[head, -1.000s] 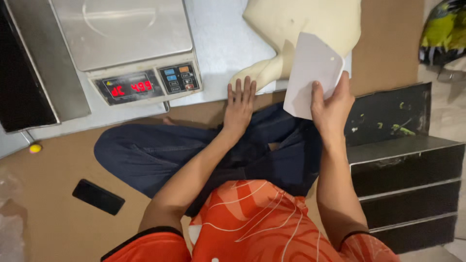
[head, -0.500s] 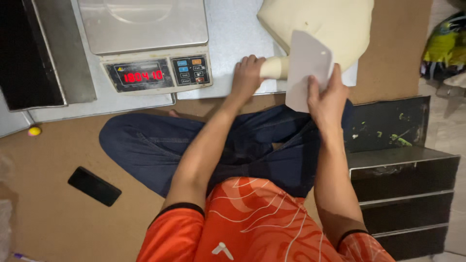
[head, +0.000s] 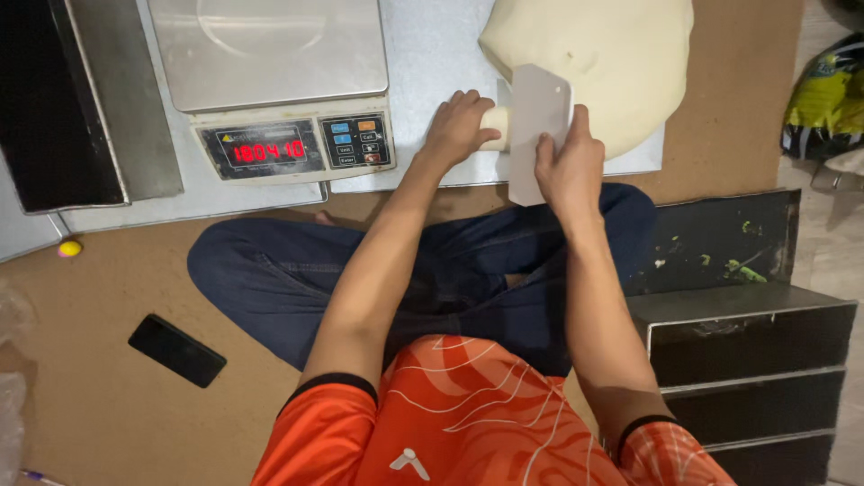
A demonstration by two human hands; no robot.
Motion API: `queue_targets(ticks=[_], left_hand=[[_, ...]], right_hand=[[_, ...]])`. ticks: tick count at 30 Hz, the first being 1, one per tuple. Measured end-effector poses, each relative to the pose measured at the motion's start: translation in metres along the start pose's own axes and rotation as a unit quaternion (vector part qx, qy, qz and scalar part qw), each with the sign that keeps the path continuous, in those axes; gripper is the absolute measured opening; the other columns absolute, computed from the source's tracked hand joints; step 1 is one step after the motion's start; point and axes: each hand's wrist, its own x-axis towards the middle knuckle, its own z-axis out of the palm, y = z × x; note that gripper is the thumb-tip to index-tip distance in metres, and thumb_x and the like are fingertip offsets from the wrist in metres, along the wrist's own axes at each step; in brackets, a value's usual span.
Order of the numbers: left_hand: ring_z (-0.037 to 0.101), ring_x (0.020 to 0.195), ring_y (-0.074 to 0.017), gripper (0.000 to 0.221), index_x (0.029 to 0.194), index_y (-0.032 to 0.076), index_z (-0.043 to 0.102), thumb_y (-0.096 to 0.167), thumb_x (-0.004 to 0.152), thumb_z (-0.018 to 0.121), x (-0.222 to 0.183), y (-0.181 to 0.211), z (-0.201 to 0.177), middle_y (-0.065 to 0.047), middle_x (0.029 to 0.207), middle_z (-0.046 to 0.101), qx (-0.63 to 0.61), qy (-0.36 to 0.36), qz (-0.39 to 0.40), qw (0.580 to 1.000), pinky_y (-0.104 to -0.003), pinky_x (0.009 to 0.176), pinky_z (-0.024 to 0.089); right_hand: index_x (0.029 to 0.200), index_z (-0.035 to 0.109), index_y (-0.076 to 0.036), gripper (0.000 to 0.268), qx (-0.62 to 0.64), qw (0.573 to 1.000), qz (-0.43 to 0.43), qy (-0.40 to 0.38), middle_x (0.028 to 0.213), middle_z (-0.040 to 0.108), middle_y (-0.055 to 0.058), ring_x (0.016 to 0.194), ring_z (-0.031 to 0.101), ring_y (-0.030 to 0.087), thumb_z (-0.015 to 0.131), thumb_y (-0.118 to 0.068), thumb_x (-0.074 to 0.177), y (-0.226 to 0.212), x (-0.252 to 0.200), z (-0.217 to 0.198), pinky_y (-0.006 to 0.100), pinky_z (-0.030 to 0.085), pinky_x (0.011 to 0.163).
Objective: The person portions large pieces of dough using a scraper, weighs them on a digital scale, and places the measured portions into a rectangular metal loaf pan.
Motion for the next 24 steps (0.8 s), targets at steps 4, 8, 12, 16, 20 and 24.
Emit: queue_targets(ticks=[4,8,12,16,20,24], left_hand=[[0.054,0.110,-0.0347,0.041,0.119,0.016,0.066,0.041,0.089,0.078,-0.002,-0.004,0.002,-0.008,0.117,0.062,-0.028,-0.024,-0.023,0.999,-0.052,0.086,0.045],[0.058,0.111,-0.0365,0.047,0.121,0.020,0.066,0.047,0.086,0.081,0.005,-0.017,0.000,-0.008,0.116,0.063,0.012,0.003,-0.016,1.000,-0.056,0.083,0.048],[0.053,0.115,-0.0323,0.046,0.124,0.017,0.064,0.046,0.091,0.078,-0.002,-0.005,-0.005,-0.007,0.121,0.060,-0.020,-0.035,-0.040,0.998,-0.049,0.088,0.045],[0.052,0.119,-0.0322,0.046,0.128,0.017,0.063,0.045,0.093,0.075,-0.002,-0.001,-0.010,-0.008,0.126,0.059,-0.019,-0.074,-0.061,0.995,-0.050,0.092,0.045],[0.056,0.111,-0.0349,0.045,0.116,0.017,0.066,0.047,0.086,0.081,0.004,-0.006,-0.003,-0.008,0.116,0.060,-0.005,-0.020,-0.023,1.000,-0.055,0.083,0.047],[0.057,0.112,-0.0375,0.051,0.124,0.014,0.066,0.045,0.088,0.082,0.005,-0.006,-0.005,-0.011,0.118,0.064,-0.001,-0.028,-0.032,0.999,-0.055,0.084,0.048]], right_hand=[[0.117,0.043,-0.001,0.027,-0.006,0.999,0.025,-0.034,0.076,0.063,0.032,0.069,0.056,0.060,0.054,-0.015,0.097,0.008,0.000,0.023,0.063,0.041,0.061],[0.121,0.045,0.000,0.032,-0.030,0.999,-0.007,-0.005,0.077,0.063,0.034,0.071,0.056,0.063,0.058,-0.017,0.097,0.001,0.010,0.023,0.066,0.040,0.065],[0.115,0.042,-0.003,0.026,-0.043,0.996,0.060,-0.054,0.082,0.063,0.034,0.073,0.056,0.062,0.054,-0.017,0.097,-0.004,0.012,0.022,0.066,0.042,0.064],[0.121,0.044,0.001,0.030,-0.019,1.000,0.019,-0.011,0.074,0.060,0.030,0.061,0.053,0.058,0.056,-0.016,0.099,-0.009,0.004,0.008,0.061,0.039,0.056],[0.122,0.044,0.000,0.031,-0.035,0.999,0.022,0.004,0.078,0.064,0.035,0.068,0.055,0.062,0.056,-0.016,0.097,-0.003,0.009,0.007,0.064,0.040,0.061],[0.140,0.041,0.003,0.050,-0.042,0.997,0.060,-0.039,0.086,0.065,0.037,0.077,0.059,0.063,0.053,-0.016,0.094,0.004,0.014,0.026,0.067,0.045,0.069]])
